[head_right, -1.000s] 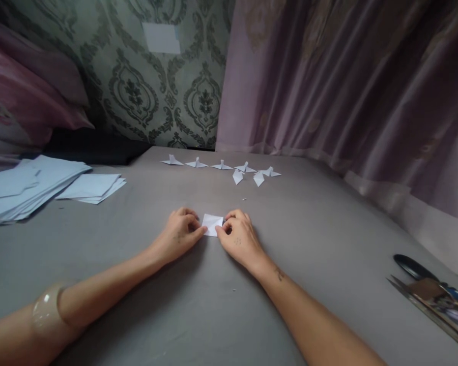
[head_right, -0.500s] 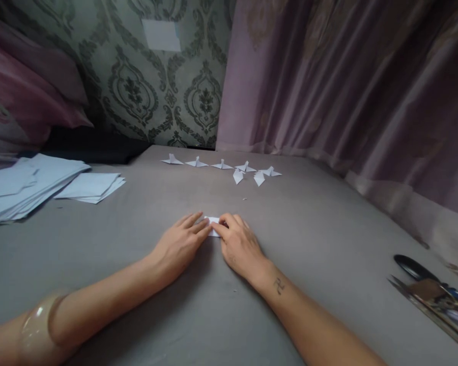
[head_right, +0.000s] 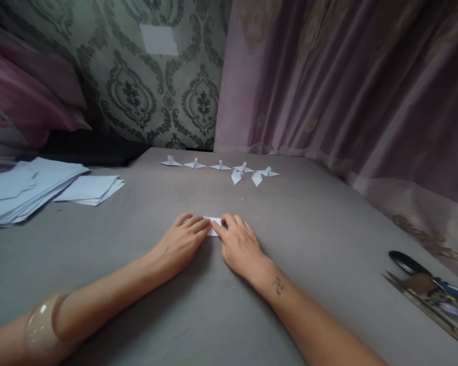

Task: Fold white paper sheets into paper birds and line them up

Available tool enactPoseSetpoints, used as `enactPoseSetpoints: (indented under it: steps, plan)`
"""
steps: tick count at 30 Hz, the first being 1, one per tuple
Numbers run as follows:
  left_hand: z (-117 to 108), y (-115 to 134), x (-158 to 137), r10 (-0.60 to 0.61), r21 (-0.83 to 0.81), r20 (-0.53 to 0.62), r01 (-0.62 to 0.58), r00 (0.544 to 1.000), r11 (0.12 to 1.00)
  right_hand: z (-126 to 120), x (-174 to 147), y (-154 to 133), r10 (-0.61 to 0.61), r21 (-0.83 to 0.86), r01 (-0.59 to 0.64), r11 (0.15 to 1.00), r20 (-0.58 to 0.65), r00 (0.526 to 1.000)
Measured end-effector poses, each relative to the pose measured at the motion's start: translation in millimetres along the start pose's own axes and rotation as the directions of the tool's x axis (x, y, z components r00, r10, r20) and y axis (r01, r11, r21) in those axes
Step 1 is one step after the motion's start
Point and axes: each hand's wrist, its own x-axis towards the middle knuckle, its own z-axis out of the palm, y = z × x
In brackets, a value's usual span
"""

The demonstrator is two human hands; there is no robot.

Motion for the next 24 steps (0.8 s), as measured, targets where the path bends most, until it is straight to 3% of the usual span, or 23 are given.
enactPoseSetpoints:
  steps: [9,14,16,17,18,19,20,22,24]
  plan:
    - [-9.1,-3.3,-0.9,-0.07,-0.132,-0.06,0.062,0.996,0.989,0.8,-7.4,1.2,-0.019,0.032,0.018,0.999,0.03,0.999]
    - [-9.2,-4.4,-2.2,-0.058,-0.162,-0.064,0.047,0.996,0.986,-19.5,-41.9,-8.3,-0.037,0.292,0.004,0.956,0.105,0.994]
    - [-6.2,-6.5,-2.5,-0.051,-0.167,-0.07,0.038,0.996,0.985,-37.9,-64.2,-5.4,-0.023,0.496,-0.073,0.865,0.185,0.982]
    - [-4.4,-7.7,-2.5,-0.047,-0.176,-0.077,0.033,0.996,0.984,-48.5,-75.9,-1.0,-0.002,0.613,-0.163,0.773,0.259,0.966]
    - [-2.7,-9.0,-2.2,-0.047,-0.189,-0.089,0.029,0.995,0.982,-59.2,-87.0,5.2,-0.019,0.7,-0.293,0.652,0.401,0.916]
    - [-1.1,-10.1,-1.6,-0.048,-0.201,-0.106,0.026,0.993,0.979,-69.1,-96.6,12.6,-0.014,0.709,-0.339,0.618,0.442,0.897]
    - [0.1,-11.1,-0.8,-0.049,-0.207,-0.124,0.023,0.991,0.978,-77.4,-104.2,20.2,0.023,0.718,-0.376,0.586,0.449,0.893]
    - [1.0,-12.1,1.8,-0.04,-0.186,-0.14,0.013,0.989,0.982,-86.5,-111.2,32.8,0.232,0.764,-0.504,0.403,0.448,0.864]
    - [-0.1,-10.9,4.4,0.021,-0.131,-0.106,-0.035,0.994,0.991,-83.8,-107.2,37.5,0.332,0.693,-0.578,0.431,0.474,0.815]
